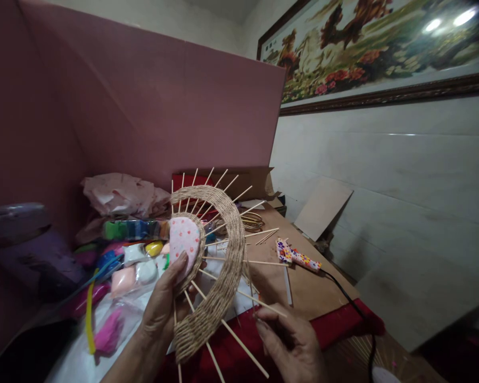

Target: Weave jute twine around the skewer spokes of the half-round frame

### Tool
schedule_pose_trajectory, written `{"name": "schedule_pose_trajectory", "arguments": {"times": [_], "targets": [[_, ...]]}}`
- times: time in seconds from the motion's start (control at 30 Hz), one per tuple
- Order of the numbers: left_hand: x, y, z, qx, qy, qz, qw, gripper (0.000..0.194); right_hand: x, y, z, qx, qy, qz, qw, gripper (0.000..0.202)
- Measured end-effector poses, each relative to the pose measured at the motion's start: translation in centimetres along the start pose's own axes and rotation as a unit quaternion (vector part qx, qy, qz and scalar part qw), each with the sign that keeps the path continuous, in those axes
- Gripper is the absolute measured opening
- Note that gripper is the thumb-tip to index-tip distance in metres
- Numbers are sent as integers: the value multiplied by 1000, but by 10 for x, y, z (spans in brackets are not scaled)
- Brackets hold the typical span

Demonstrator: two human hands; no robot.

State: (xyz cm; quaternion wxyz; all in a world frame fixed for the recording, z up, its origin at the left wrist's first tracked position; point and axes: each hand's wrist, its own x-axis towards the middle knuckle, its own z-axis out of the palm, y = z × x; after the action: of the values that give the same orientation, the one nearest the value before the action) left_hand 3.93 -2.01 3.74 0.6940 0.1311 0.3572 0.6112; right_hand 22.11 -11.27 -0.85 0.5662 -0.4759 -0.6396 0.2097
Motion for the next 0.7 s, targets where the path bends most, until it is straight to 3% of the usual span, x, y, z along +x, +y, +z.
{"name": "schedule_pose_trajectory", "arguments": {"times": [0.7], "targets": [[1,1,0,6,-5,2,1000,19,-2,1,-1,30,-55,39,997,16]]}}
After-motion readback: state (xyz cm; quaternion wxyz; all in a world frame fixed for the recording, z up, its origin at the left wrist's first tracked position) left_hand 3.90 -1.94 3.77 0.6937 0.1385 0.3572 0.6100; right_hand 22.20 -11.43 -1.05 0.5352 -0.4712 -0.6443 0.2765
